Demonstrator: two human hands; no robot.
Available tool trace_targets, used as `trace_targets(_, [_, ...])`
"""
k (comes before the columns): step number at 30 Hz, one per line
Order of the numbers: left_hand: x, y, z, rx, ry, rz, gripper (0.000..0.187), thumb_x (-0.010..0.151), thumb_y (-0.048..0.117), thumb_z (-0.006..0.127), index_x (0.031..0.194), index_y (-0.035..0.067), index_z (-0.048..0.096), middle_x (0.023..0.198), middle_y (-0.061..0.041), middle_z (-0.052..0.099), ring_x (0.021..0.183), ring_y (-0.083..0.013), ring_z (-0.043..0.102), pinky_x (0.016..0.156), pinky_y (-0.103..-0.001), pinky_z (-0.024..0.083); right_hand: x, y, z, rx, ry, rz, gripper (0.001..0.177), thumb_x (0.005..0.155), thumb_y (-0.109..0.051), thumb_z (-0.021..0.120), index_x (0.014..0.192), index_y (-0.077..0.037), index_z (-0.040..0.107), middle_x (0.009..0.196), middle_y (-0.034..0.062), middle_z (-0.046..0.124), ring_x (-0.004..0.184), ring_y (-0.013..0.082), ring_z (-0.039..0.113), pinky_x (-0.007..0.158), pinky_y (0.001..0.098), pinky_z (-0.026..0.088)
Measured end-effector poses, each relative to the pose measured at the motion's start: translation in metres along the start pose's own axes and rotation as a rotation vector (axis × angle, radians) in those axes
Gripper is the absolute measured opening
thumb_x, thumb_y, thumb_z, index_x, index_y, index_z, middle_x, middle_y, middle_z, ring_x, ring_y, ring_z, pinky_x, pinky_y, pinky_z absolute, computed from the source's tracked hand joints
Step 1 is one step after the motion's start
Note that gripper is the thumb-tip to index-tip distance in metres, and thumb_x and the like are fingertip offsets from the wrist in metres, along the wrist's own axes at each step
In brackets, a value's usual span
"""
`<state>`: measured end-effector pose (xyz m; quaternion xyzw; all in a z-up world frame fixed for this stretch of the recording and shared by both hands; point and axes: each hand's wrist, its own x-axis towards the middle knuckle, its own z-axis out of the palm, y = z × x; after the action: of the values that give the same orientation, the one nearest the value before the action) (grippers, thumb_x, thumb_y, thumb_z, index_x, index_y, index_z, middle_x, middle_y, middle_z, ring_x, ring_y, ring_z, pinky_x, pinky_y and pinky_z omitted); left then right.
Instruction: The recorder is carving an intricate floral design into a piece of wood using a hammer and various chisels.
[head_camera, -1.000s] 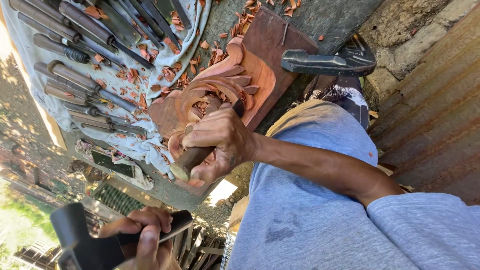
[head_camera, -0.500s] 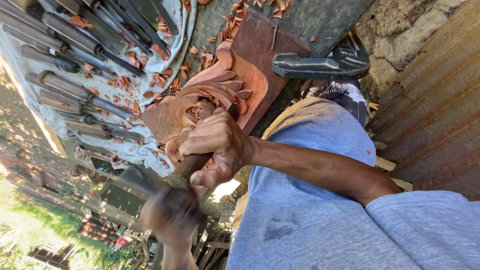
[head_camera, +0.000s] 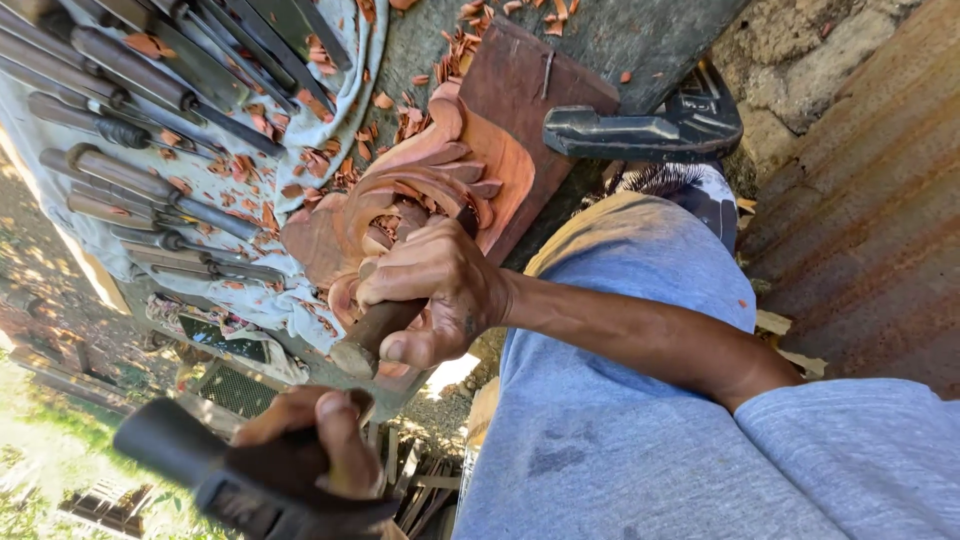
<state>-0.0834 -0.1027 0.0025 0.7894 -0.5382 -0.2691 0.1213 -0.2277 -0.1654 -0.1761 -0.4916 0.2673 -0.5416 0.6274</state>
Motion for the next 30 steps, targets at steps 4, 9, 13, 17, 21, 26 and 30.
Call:
trace_targets(4, [0.020,-0.002,-0.002,0.162,-0.198,0.204,0.039,0.079,0.027,0.071,0.094,-0.008,0.062,0.074,-0.013,0.061,0.067,-0.0171,0.062,0.062,-0.030,0.046,0.005,0.000,-0.002,-0.011,-0.013,0.006,0.039,0.091,-0.047,0.067,0.094,-0.008,0.065,0.078,0.0077,0.066,0.064,0.0249,0.065,0.057,0.0368,0.048])
trace_targets(9, [-0.003,-0.029,-0.004,-0.069,-0.032,0.013,0.028,0.093,0.023,0.074,0.101,-0.002,0.066,0.082,-0.006,0.068,0.070,-0.0123,0.066,0.064,-0.026,0.051,0.005,0.002,-0.002,-0.042,0.011,0.016,0.039,0.090,-0.046,0.066,0.095,-0.007,0.066,0.075,0.0067,0.061,0.062,0.0259,0.061,0.059,0.0379,0.048])
trace_targets(13, [0.007,-0.019,-0.031,0.131,-0.290,-0.086,0.024,0.070,0.011,0.077,0.089,-0.001,0.069,0.067,-0.008,0.056,0.056,-0.0160,0.053,0.059,-0.029,0.045,0.008,-0.006,0.005,-0.192,0.043,-0.029,0.043,0.099,-0.052,0.069,0.103,-0.009,0.063,0.080,0.0056,0.060,0.070,0.0259,0.064,0.067,0.0372,0.050])
trace_targets(17, [-0.014,-0.029,-0.035,0.312,0.029,-0.241,0.023,0.082,0.005,0.087,0.084,0.002,0.064,0.071,-0.006,0.062,0.064,-0.0139,0.057,0.064,-0.028,0.048,0.010,-0.048,0.012,-0.551,-0.134,-0.088,0.044,0.086,-0.054,0.077,0.093,-0.012,0.070,0.067,0.0013,0.053,0.054,0.0202,0.056,0.050,0.0379,0.040])
trace_targets(21, [-0.022,-0.030,-0.044,-0.009,0.266,-0.312,0.022,0.091,0.002,0.084,0.090,0.003,0.062,0.077,-0.002,0.063,0.063,-0.0096,0.054,0.063,-0.025,0.043,0.001,-0.029,0.025,-0.354,-0.370,-0.056,0.041,0.080,-0.053,0.078,0.086,-0.014,0.064,0.071,0.0016,0.053,0.065,0.0228,0.059,0.058,0.0394,0.041])
trace_targets(26, [-0.016,-0.003,-0.046,-0.133,0.295,-0.390,0.022,0.090,0.007,0.085,0.091,0.003,0.063,0.076,0.000,0.059,0.068,-0.0058,0.054,0.066,-0.024,0.044,0.015,-0.019,0.029,-0.236,-0.420,-0.123,0.043,0.082,-0.053,0.073,0.093,-0.012,0.064,0.074,0.0020,0.055,0.068,0.0248,0.059,0.062,0.0402,0.044])
trace_targets(30, [-0.010,0.009,-0.047,-0.150,0.108,-0.322,0.022,0.083,0.013,0.085,0.089,0.004,0.065,0.071,0.003,0.062,0.062,-0.0041,0.054,0.057,-0.022,0.042,0.026,-0.016,0.023,-0.250,-0.408,-0.079,0.044,0.084,-0.053,0.071,0.090,-0.010,0.065,0.070,0.0036,0.056,0.062,0.0258,0.059,0.059,0.0404,0.043])
